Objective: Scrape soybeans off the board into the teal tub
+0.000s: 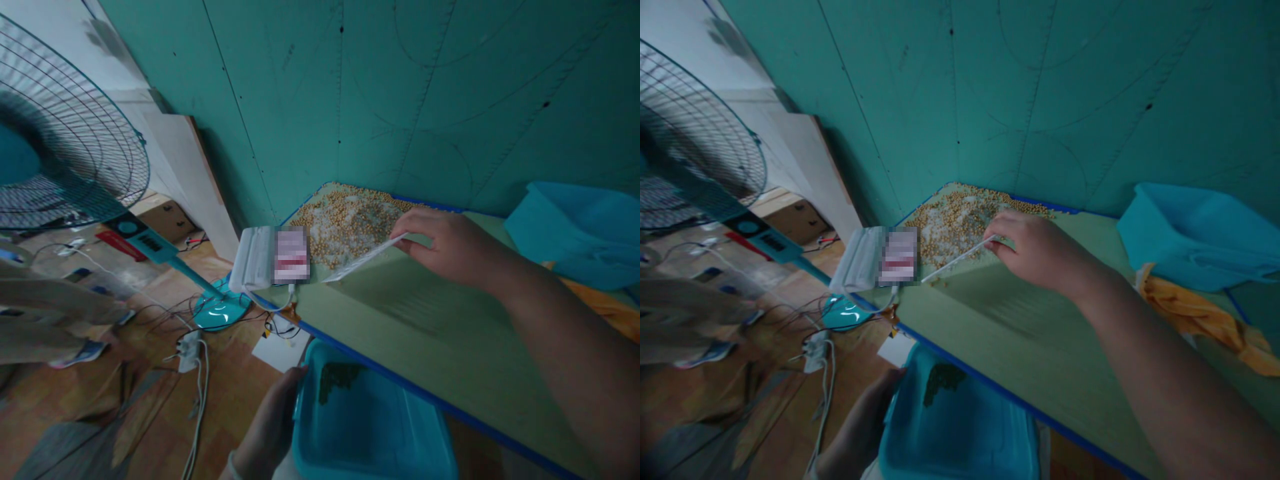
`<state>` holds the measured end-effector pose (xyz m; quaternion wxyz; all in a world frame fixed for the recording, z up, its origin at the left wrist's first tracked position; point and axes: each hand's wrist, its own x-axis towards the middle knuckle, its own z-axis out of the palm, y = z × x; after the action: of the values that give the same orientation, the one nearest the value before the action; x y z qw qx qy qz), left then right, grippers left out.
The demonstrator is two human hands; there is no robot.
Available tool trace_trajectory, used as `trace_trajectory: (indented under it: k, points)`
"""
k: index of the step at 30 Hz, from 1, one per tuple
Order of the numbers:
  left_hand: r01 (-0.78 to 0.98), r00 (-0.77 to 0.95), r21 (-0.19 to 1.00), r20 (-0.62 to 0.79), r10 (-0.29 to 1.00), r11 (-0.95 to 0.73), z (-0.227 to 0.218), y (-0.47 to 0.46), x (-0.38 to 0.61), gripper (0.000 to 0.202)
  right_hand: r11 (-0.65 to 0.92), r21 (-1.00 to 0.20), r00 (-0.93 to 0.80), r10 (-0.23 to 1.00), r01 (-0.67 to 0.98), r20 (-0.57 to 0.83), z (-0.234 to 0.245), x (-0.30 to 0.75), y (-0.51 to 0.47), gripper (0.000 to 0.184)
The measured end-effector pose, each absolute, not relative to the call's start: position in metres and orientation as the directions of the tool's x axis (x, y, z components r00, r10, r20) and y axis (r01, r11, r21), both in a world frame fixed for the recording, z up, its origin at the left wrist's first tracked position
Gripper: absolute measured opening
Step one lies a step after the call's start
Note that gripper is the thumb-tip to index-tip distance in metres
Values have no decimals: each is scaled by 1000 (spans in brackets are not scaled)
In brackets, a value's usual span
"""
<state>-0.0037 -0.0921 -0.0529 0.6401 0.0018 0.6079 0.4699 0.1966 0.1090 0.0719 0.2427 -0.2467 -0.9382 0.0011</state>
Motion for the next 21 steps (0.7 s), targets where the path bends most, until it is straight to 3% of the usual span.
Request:
trace_trajectory:
  k: [6,13,21]
  points:
    - [-596,-201,586,-771,604,549,-53,-89,-9,6,836,-205,-740,547,509,391,76,201,108,14]
    - [-576,-195,582,-779,596,573,-57,-89,-8,15,723,-347,-680,686,597,259,74,204,114,20]
    - [-548,-173,568,-795,581,614,-57,-95,-5,24,683,-397,-672,715,613,193,67,202,118,21]
